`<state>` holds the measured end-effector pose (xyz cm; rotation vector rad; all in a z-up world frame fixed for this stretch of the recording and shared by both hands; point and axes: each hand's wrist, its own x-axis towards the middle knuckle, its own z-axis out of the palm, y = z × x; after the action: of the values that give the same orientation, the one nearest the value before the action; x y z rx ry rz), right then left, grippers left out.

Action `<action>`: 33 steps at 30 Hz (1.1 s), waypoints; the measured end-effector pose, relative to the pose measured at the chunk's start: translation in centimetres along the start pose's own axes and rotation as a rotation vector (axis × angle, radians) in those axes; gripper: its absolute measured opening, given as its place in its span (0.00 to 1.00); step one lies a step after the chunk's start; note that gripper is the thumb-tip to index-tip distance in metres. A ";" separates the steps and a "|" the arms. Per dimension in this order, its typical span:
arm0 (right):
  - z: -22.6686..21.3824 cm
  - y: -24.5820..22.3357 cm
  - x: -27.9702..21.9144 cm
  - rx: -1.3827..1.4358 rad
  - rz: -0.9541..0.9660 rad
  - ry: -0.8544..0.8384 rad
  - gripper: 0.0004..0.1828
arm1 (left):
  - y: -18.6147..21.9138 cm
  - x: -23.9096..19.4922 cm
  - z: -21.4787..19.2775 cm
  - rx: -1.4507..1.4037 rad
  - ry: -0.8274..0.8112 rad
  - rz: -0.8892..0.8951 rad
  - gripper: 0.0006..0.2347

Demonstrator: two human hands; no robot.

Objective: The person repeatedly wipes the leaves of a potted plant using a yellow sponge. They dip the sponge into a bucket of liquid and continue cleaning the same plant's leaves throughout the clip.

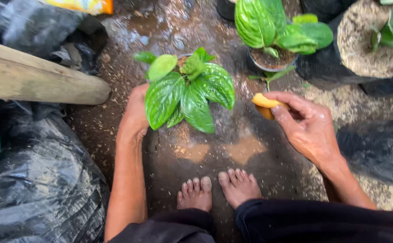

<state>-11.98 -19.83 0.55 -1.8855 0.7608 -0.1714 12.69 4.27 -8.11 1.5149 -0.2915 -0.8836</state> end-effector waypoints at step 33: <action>6.3 -6.3 2.9 -0.604 -0.897 -0.219 0.35 | 3.9 -6.2 10.4 -1.286 -0.029 -0.115 0.38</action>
<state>-4.21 -15.01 2.55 -2.6617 -0.2726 -0.3058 2.87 0.00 -1.32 0.3178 0.3265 -0.8909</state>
